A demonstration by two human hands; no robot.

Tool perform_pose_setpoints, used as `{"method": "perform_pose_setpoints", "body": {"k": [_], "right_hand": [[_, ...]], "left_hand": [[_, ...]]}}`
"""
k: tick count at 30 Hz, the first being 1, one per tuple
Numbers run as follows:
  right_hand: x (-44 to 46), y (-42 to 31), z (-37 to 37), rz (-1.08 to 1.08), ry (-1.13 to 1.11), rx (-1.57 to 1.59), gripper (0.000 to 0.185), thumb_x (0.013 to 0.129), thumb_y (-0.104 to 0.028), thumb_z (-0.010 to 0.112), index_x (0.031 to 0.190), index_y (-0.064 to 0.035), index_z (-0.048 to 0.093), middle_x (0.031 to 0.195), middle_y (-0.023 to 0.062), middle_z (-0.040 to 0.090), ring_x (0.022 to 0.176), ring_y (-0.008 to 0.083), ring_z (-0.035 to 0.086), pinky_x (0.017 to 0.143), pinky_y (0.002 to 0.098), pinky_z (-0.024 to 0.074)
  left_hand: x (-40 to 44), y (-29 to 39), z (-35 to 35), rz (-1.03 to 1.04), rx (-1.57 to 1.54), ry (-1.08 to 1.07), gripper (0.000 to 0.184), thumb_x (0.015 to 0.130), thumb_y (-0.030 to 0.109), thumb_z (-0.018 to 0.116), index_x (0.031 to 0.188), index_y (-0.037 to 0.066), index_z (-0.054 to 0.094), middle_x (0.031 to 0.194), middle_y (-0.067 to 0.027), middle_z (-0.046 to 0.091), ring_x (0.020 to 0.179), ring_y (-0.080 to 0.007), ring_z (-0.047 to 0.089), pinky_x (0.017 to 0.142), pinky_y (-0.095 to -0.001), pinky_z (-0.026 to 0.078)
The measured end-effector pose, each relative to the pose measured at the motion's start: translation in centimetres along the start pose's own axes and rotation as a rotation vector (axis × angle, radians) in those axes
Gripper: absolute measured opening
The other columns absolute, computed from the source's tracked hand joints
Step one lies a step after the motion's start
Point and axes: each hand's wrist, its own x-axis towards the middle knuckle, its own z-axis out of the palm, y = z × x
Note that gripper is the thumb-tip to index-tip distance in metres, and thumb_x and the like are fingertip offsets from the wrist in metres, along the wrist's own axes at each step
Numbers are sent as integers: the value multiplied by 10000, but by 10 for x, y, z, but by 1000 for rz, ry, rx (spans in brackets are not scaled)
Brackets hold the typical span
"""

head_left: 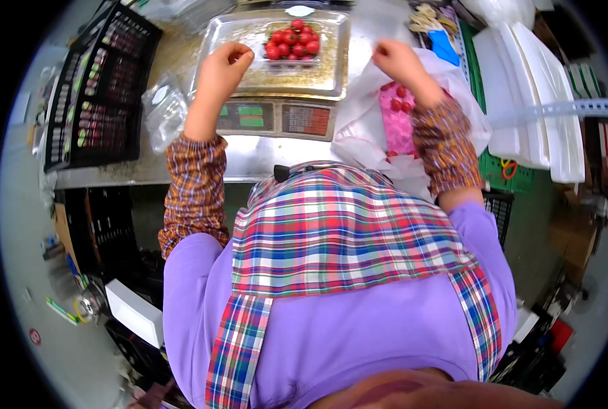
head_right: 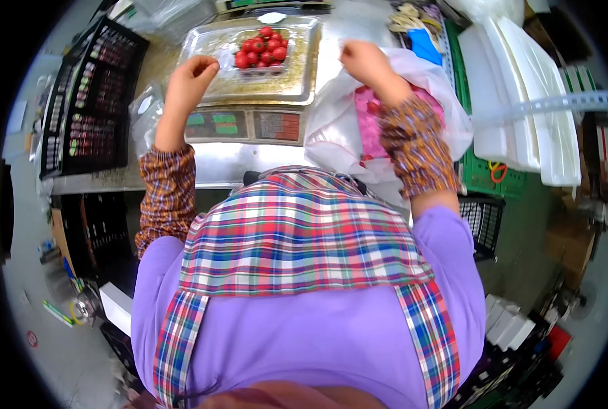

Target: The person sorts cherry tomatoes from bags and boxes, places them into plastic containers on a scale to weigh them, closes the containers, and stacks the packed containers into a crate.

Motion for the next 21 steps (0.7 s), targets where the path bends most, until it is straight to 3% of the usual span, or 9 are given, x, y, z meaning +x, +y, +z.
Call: {"method": "perform_pose_setpoints", "body": {"k": [2, 3, 4, 5, 8, 9, 13, 18, 21], "right_hand": [[-26, 40, -3, 137, -466, -266, 271, 824, -236, 557, 915, -3, 664, 841, 220, 650, 787, 373, 635, 713, 440, 494], [-46, 12, -18, 485, -657, -133, 284, 831, -222, 532, 951, -1, 665, 860, 215, 660, 806, 381, 642, 726, 452, 498], [-60, 79, 25, 89, -520, -476, 277, 832, -199, 523, 968, 4, 655, 807, 204, 664, 762, 347, 657, 682, 434, 508], [-66, 103, 40, 176, -558, -472, 276, 828, -228, 551, 954, -7, 657, 773, 180, 664, 755, 290, 667, 674, 406, 508], [-58, 103, 55, 508, -256, 317, 275, 814, -265, 583, 878, -11, 669, 791, 167, 672, 799, 270, 669, 707, 376, 502], [-51, 84, 51, 577, -215, 263, 299, 796, -300, 612, 859, -13, 669, 812, 157, 682, 808, 289, 662, 731, 374, 493], [-46, 79, 84, 284, -26, 150, 351, 758, -306, 669, 921, 3, 637, 767, 148, 667, 736, 307, 639, 708, 391, 493], [-49, 61, 88, 44, 119, -161, 315, 729, -236, 698, 940, -14, 625, 1007, 213, 571, 958, 403, 540, 837, 439, 453], [-53, 75, 92, -112, 222, -9, 252, 752, -117, 622, 991, -40, 644, 1012, 196, 586, 943, 384, 554, 842, 432, 453]], "left_hand": [[-31, -5, 4, -49, -209, 31, 160, 862, 174, 631, 921, 27, 656, 778, -25, 638, 702, -83, 561, 642, -249, 464], [-47, -6, 16, -93, -263, -24, 151, 861, 176, 631, 909, 35, 657, 780, -15, 630, 705, -80, 555, 641, -246, 461], [-61, 0, 31, -135, -320, -80, 142, 861, 178, 632, 897, 43, 659, 782, -5, 622, 709, -77, 550, 639, -242, 457], [-74, 15, 45, -14, -254, -143, 139, 857, 174, 631, 887, 40, 652, 782, -19, 621, 685, -90, 550, 626, -254, 464], [-91, 52, 98, 97, -253, -453, 189, 797, 199, 663, 872, 27, 640, 810, -117, 649, 762, -212, 632, 687, -325, 494], [-91, 57, 122, 190, -222, -411, 197, 784, 194, 659, 877, 21, 635, 818, -132, 645, 780, -242, 632, 699, -345, 498], [-69, 62, 198, 416, -25, -289, 308, 756, 178, 649, 989, -14, 586, 937, -181, 616, 883, -351, 598, 752, -419, 501], [-68, 51, 246, 439, 384, -223, 331, 784, 112, 590, 1068, -46, 530, 1027, -212, 569, 943, -421, 562, 782, -439, 508], [-66, 43, 244, 406, 459, -361, 189, 784, 58, 553, 947, -30, 591, 972, -215, 593, 792, -348, 633, 687, -398, 540]]}}
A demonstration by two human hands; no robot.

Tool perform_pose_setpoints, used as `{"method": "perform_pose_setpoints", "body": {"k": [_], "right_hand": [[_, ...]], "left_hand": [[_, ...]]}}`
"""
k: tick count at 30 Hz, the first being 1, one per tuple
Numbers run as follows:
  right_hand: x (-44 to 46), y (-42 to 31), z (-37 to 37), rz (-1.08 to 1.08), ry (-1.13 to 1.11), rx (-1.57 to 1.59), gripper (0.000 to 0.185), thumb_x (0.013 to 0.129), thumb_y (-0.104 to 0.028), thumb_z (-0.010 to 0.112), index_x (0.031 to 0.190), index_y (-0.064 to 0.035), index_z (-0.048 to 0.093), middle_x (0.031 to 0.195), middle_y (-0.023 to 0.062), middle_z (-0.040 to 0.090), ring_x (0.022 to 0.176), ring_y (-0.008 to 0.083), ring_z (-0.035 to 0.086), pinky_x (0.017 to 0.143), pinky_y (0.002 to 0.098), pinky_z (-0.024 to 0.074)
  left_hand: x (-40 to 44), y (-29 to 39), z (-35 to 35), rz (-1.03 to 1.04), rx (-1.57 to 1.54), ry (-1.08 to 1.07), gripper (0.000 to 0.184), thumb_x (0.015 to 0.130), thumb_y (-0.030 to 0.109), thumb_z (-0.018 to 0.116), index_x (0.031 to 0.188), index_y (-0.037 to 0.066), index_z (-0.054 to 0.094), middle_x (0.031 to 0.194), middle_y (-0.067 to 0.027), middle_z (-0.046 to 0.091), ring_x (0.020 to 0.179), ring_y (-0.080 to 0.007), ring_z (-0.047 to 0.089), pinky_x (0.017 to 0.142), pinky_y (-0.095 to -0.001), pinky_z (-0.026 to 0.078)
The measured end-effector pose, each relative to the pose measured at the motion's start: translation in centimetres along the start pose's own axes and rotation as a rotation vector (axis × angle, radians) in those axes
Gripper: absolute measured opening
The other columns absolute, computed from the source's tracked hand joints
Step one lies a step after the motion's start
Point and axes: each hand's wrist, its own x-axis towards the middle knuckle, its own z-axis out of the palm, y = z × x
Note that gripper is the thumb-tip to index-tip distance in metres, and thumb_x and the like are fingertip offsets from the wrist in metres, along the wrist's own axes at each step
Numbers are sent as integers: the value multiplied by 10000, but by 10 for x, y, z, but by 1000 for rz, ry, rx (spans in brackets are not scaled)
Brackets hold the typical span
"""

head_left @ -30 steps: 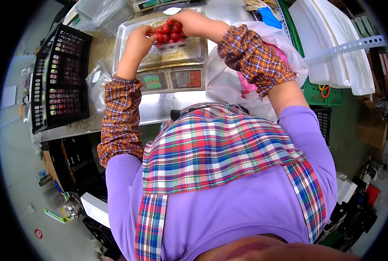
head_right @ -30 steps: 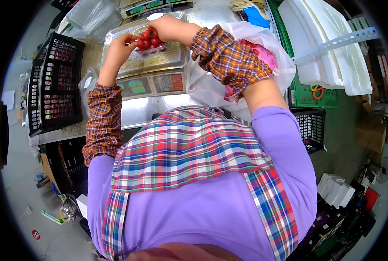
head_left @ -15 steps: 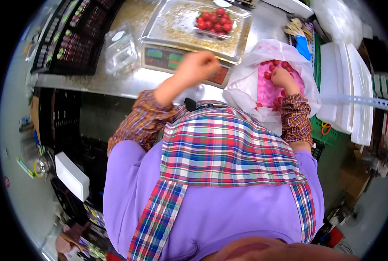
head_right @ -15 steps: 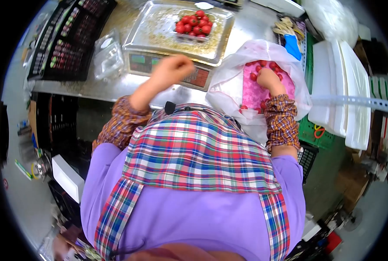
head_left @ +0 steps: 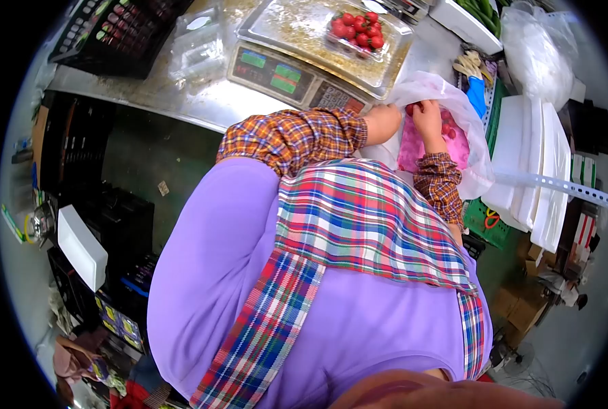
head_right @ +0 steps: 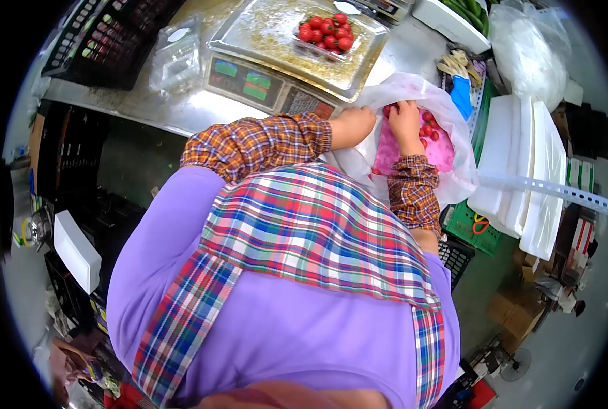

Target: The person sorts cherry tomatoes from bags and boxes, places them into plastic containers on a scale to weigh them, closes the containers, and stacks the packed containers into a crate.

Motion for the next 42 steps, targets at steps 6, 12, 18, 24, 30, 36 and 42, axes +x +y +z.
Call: {"method": "perform_pose_setpoints", "body": {"k": [6, 12, 18, 24, 30, 36, 42], "right_hand": [[-12, 4, -15, 2, -57, -20, 267, 736, -77, 591, 994, -77, 658, 1028, 147, 609, 951, 345, 568, 844, 415, 451], [-15, -12, -17, 89, 37, 6, 335, 685, -167, 697, 978, -55, 580, 994, 158, 594, 948, 371, 526, 838, 442, 427], [-13, -4, -11, 6, -21, -104, 427, 697, -226, 709, 1093, -109, 600, 1143, 118, 561, 1043, 365, 499, 911, 441, 421], [-3, -42, -5, -140, -65, -228, 279, 715, -220, 678, 964, -100, 640, 1014, 90, 554, 978, 342, 514, 742, 416, 509], [-8, -38, 8, 45, -337, -79, 243, 745, -158, 632, 975, -83, 629, 995, 138, 606, 878, 345, 608, 721, 439, 497], [-5, -16, -67, 25, -285, 4, 238, 761, -112, 625, 991, -56, 652, 954, 178, 649, 854, 340, 628, 727, 413, 495], [23, -56, -148, 367, -589, 373, 239, 849, -98, 642, 1068, -12, 597, 901, 73, 666, 790, 104, 612, 655, 245, 482]], "left_hand": [[23, -5, -15, 39, -366, 260, 115, 787, 90, 573, 858, 15, 624, 829, -152, 644, 773, -283, 653, 674, -360, 519], [31, 7, -96, -140, -1079, 378, 170, 859, 179, 626, 928, 25, 611, 770, -29, 607, 643, -98, 552, 568, -261, 462], [33, 20, -143, -130, -1296, 331, 166, 884, 146, 606, 974, 8, 594, 787, 8, 577, 611, -38, 500, 522, -199, 417], [18, 3, -124, -117, -915, 481, 214, 834, 101, 619, 1033, 25, 602, 855, -3, 574, 603, -36, 517, 553, -199, 436], [17, 4, -108, -75, -899, 453, 213, 826, 73, 612, 1033, 22, 601, 841, -7, 569, 585, -46, 512, 543, -210, 435], [-6, 15, -75, -42, -852, 305, 172, 810, 80, 615, 977, 37, 624, 786, -74, 604, 621, -130, 549, 594, -263, 459], [-22, 9, -27, 131, -557, -259, 242, 809, 177, 615, 1001, 31, 631, 990, -177, 635, 844, -312, 627, 732, -399, 493]]}}
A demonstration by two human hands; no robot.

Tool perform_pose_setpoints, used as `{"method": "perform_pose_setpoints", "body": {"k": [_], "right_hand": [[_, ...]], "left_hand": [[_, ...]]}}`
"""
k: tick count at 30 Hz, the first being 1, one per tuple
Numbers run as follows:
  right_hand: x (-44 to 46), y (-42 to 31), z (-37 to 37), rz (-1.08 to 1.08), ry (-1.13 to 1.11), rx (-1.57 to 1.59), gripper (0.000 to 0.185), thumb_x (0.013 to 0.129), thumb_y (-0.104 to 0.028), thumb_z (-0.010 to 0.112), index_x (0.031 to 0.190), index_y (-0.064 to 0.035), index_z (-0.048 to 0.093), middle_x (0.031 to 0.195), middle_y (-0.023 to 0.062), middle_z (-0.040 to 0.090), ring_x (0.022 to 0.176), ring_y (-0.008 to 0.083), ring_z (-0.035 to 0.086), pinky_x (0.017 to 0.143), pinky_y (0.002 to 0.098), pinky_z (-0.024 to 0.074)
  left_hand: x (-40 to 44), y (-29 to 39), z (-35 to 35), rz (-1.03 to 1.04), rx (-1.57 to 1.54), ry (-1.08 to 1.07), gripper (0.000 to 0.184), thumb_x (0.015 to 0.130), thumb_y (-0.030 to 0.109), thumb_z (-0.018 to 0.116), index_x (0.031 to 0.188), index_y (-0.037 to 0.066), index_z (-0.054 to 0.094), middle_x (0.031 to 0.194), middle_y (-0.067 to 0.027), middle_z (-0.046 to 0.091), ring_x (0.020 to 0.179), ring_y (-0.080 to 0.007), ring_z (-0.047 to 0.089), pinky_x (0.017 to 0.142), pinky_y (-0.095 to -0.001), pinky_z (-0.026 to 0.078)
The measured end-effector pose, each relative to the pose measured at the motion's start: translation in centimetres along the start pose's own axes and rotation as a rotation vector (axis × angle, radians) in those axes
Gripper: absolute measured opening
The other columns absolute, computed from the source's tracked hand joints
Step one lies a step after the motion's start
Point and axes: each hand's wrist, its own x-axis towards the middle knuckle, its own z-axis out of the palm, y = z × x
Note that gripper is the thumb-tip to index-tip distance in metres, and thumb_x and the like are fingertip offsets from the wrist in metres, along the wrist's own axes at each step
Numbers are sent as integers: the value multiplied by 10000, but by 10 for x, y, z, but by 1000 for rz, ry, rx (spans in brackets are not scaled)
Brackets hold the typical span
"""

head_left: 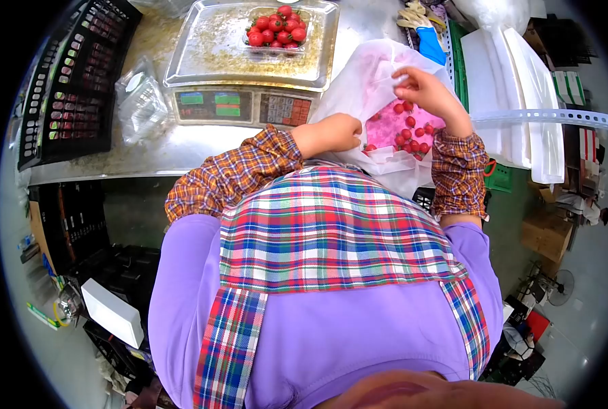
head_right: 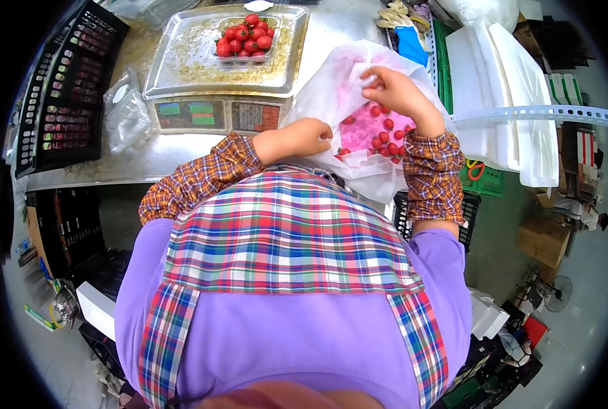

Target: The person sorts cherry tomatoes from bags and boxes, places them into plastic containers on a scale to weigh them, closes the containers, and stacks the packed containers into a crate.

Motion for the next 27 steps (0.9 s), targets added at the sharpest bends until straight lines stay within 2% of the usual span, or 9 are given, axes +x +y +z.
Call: {"method": "perform_pose_setpoints", "body": {"k": [5, 8, 10, 12, 14, 18, 21, 25, 27], "right_hand": [[39, -57, 23, -318, 218, 356, 288, 840, -97, 676, 1090, -12, 559, 983, 35, 654, 860, 85, 601, 690, 210, 482], [78, -74, 48, -431, 356, 316, 295, 791, -132, 719, 1039, -23, 604, 957, 36, 654, 822, 102, 600, 731, 237, 499], [98, -89, 61, -431, 439, 273, 262, 759, -131, 727, 991, -51, 634, 956, 52, 661, 792, 134, 620, 712, 261, 511], [106, -86, 56, -471, 527, 135, 266, 749, -111, 721, 995, -55, 637, 949, 69, 662, 796, 162, 634, 707, 279, 518], [116, -80, 52, -504, 564, 14, 294, 743, -118, 703, 1026, -71, 638, 953, 109, 670, 836, 237, 653, 736, 326, 522], [119, -72, 51, -516, 560, -119, 304, 769, -186, 668, 1057, -93, 636, 991, 119, 672, 915, 298, 638, 802, 363, 504], [113, -72, 53, -449, 565, -146, 299, 770, -168, 657, 1059, -94, 635, 990, 121, 669, 925, 306, 631, 802, 367, 501], [117, -68, 57, -569, 602, -279, 283, 743, -144, 669, 1020, -91, 646, 976, 131, 654, 940, 319, 605, 832, 382, 479], [117, -68, 62, -564, 623, -284, 274, 736, -141, 675, 1004, -91, 652, 970, 133, 646, 948, 320, 593, 839, 388, 474]], "left_hand": [[-8, 27, -27, 215, 70, 368, 233, 793, 178, 626, 988, 54, 649, 916, -161, 654, 821, -341, 624, 749, -427, 497], [-26, 48, -81, 74, 53, 617, 175, 778, 173, 643, 924, 76, 662, 838, -119, 648, 743, -300, 625, 657, -383, 498], [-38, 30, -117, 182, 220, 896, 131, 759, 115, 673, 885, 78, 665, 833, -80, 653, 761, -264, 599, 709, -361, 469], [-38, 17, -142, 173, 348, 1102, 90, 749, 136, 674, 830, 98, 666, 764, -72, 635, 730, -296, 561, 676, -390, 447], [-46, -2, -159, 15, 464, 1078, 143, 748, 190, 692, 864, 107, 675, 799, -65, 639, 765, -285, 563, 695, -383, 449], [-45, -12, -163, -183, 575, 958, 215, 744, 245, 714, 897, 99, 675, 824, -57, 657, 758, -269, 578, 712, -388, 443], [-39, -13, -164, -205, 625, 952, 270, 724, 289, 728, 912, 103, 674, 831, -55, 651, 792, -285, 574, 718, -407, 452], [-32, -18, -170, -294, 675, 809, 295, 715, 266, 733, 945, 95, 663, 833, -62, 657, 795, -287, 581, 706, -394, 469], [-27, -19, -173, -151, 269, 860, 260, 717, 250, 730, 908, 86, 669, 818, -69, 665, 769, -283, 589, 705, -398, 471]]}}
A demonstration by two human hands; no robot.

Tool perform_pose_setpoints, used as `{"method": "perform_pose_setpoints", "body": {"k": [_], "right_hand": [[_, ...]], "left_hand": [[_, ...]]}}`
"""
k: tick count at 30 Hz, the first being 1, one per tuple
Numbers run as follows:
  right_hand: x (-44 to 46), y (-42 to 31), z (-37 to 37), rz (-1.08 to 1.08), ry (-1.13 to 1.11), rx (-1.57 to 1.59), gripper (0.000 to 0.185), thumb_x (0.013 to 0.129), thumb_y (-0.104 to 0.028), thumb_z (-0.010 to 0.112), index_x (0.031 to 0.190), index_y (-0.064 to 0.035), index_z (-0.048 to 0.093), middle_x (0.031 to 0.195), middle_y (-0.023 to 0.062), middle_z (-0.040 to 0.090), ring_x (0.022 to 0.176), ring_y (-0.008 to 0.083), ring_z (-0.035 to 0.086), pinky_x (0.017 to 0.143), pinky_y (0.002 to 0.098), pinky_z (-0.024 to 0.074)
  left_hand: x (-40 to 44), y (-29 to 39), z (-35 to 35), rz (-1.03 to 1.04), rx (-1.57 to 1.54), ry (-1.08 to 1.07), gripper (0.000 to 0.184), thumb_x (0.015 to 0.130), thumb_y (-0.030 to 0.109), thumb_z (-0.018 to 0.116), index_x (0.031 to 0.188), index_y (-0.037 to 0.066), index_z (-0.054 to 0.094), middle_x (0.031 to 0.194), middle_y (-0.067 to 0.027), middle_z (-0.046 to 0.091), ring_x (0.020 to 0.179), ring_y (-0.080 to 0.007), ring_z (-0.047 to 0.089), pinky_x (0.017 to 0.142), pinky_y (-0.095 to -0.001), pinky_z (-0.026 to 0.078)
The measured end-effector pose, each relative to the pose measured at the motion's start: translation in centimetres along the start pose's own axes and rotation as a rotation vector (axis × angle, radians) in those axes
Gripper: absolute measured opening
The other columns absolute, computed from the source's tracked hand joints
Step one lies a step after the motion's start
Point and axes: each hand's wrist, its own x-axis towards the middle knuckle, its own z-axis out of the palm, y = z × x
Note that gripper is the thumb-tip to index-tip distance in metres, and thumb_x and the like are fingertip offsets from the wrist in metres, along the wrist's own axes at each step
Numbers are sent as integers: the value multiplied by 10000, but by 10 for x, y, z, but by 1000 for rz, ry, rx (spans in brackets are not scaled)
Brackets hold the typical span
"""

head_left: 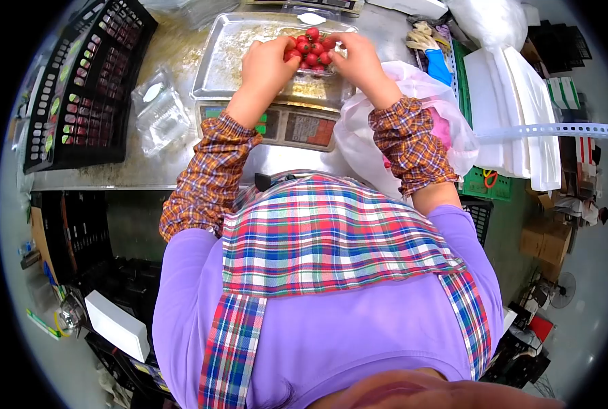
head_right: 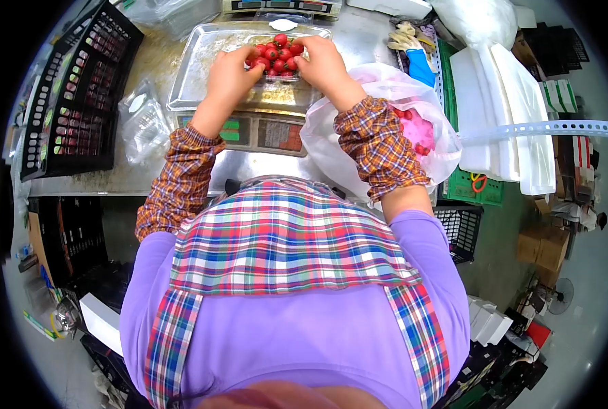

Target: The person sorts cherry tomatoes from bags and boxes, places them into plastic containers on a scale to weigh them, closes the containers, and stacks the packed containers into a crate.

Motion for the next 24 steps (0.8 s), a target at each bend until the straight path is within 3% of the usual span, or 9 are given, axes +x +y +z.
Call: {"method": "perform_pose_setpoints", "body": {"k": [1, 4, 7, 9, 12, 16, 20, 24], "right_hand": [[-1, -1, 0, 3, 8, -4, 269, 732, -139, 679, 995, -91, 655, 967, 133, 641, 952, 320, 588, 843, 390, 471], [1, -4, -1, 55, -37, 5, 252, 742, -157, 672, 987, -98, 665, 968, 130, 628, 957, 329, 571, 844, 394, 471], [1, -9, -7, 118, -89, -149, 258, 772, -179, 655, 1014, -89, 656, 949, 122, 622, 920, 317, 575, 838, 384, 463], [3, -9, -5, 84, -54, -177, 259, 777, -196, 650, 1016, -96, 658, 953, 125, 621, 943, 322, 562, 850, 389, 454], [7, -5, 0, -4, 35, -159, 251, 766, -182, 649, 1010, -125, 671, 949, 105, 618, 944, 329, 553, 831, 397, 467], [25, -2, 7, -123, 92, -148, 272, 757, -148, 638, 1026, -158, 671, 950, 58, 623, 933, 310, 557, 801, 401, 478], [32, -1, 17, -145, 43, -268, 279, 761, -134, 624, 1032, -186, 667, 951, 30, 626, 933, 286, 561, 792, 415, 477], [36, -12, 10, -105, 17, -339, 220, 768, -159, 637, 982, -180, 682, 935, 31, 630, 935, 277, 564, 789, 426, 475]], "left_hand": [[2, 0, 1, -23, -208, 1, 242, 718, 242, 729, 890, 81, 672, 811, -72, 669, 755, -281, 593, 704, -399, 472], [1, 3, 4, 94, -84, -152, 197, 714, 236, 732, 832, 85, 686, 782, -80, 676, 708, -270, 602, 752, -397, 468], [-4, 4, 0, 121, 197, -13, 121, 737, 226, 708, 796, 121, 706, 875, -60, 664, 824, -287, 570, 807, -393, 452], [-4, -2, -4, 80, 274, -43, 115, 752, 212, 684, 824, 126, 709, 944, -48, 646, 906, -313, 535, 796, -398, 450], [5, -15, 0, 59, 244, 76, 151, 747, 210, 685, 870, 125, 704, 917, -54, 652, 894, -310, 546, 793, -400, 453], [23, -5, 10, 139, 213, 63, 198, 774, 289, 661, 892, 133, 692, 878, -60, 661, 840, -316, 573, 767, -415, 460], [30, -1, 13, 102, 396, -82, 231, 772, 331, 654, 900, 141, 686, 845, -57, 675, 820, -311, 585, 727, -428, 480], [38, -34, -2, -65, 205, -138, 181, 765, 210, 602, 877, 88, 678, 829, -109, 672, 785, -318, 632, 709, -409, 510]]}}
